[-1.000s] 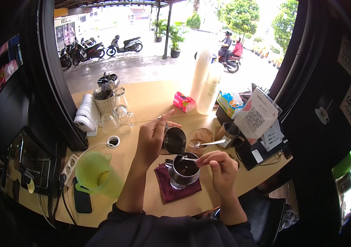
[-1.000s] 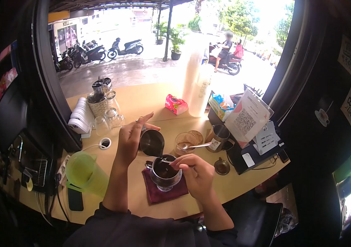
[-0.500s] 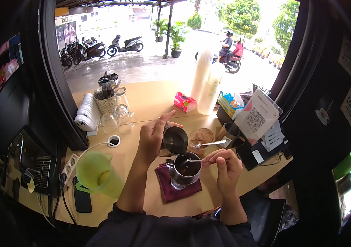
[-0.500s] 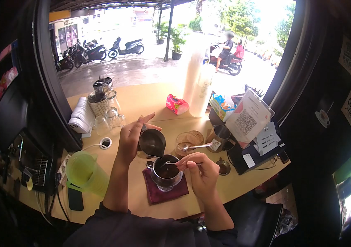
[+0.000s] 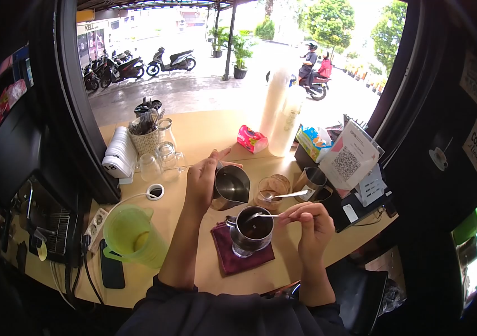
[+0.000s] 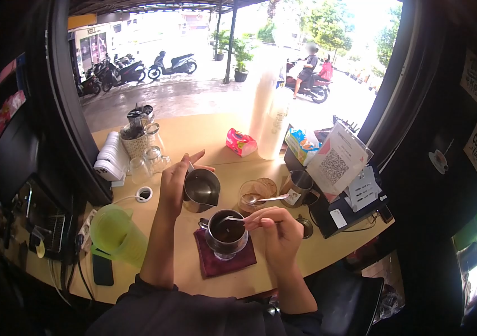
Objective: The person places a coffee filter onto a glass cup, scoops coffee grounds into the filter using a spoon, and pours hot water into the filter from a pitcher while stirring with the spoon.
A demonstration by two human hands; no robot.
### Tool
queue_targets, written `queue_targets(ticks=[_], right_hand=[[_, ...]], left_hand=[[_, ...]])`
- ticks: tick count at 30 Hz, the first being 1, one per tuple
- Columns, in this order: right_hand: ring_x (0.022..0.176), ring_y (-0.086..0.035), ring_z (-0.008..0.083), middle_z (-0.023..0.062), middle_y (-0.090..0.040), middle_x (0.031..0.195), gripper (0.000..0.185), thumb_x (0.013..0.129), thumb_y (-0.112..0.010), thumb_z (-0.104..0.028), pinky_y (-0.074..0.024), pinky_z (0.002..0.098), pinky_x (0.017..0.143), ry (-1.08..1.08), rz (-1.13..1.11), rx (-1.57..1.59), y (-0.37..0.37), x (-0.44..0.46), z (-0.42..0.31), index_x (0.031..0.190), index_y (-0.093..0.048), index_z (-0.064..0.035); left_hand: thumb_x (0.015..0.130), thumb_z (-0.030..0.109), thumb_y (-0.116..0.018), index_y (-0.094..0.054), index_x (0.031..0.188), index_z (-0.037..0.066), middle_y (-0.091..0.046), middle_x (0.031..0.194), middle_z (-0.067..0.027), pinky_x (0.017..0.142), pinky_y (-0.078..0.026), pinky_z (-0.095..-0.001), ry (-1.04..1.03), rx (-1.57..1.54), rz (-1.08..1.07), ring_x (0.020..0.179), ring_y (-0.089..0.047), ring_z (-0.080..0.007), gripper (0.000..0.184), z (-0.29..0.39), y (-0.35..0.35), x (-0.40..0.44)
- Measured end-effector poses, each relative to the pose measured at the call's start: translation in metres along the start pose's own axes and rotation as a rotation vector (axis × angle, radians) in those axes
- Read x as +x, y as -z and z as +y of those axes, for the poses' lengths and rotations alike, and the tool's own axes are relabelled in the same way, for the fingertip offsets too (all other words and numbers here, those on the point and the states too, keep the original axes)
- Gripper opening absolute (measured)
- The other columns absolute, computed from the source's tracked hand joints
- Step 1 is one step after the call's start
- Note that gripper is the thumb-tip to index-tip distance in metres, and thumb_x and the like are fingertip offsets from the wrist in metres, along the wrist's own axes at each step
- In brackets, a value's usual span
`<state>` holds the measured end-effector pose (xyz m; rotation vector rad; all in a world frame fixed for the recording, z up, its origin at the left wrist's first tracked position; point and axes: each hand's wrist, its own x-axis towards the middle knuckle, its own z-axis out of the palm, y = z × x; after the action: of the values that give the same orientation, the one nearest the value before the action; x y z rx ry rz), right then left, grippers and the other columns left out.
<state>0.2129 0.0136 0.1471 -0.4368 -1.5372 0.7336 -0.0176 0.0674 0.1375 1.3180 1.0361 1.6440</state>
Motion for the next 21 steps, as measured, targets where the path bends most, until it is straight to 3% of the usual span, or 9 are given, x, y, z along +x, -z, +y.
queue_targets(ticks=[9,21], right_hand=[[0.064,-0.065,0.0253,0.0228,-0.063,0.082,0.041,0.099,-0.047,-0.032,-0.0569,0.0348,0.058,-0.021,0.175,0.131,0.014,-0.016,0.015,0.09,-0.054,0.0069],[0.063,-0.065,0.0246,0.0227,-0.063,0.084,0.039,0.1,-0.046,-0.03,-0.0564,0.0336,0.057,-0.044,0.238,0.208,0.015,-0.023,0.019,0.09,-0.055,0.0063]], left_hand=[[0.102,0.031,-0.031,-0.051,0.125,-0.01,-0.069,0.097,-0.0186,0.079,-0.052,-0.0261,0.051,-0.129,0.167,0.083,-0.066,-0.0163,0.051,-0.052,0.003,0.012],[0.102,0.032,-0.033,-0.053,0.123,-0.011,-0.065,0.106,-0.0225,0.085,-0.051,-0.0285,0.159,-0.207,0.285,0.092,-0.066,-0.0213,0.052,-0.139,0.015,0.01]])
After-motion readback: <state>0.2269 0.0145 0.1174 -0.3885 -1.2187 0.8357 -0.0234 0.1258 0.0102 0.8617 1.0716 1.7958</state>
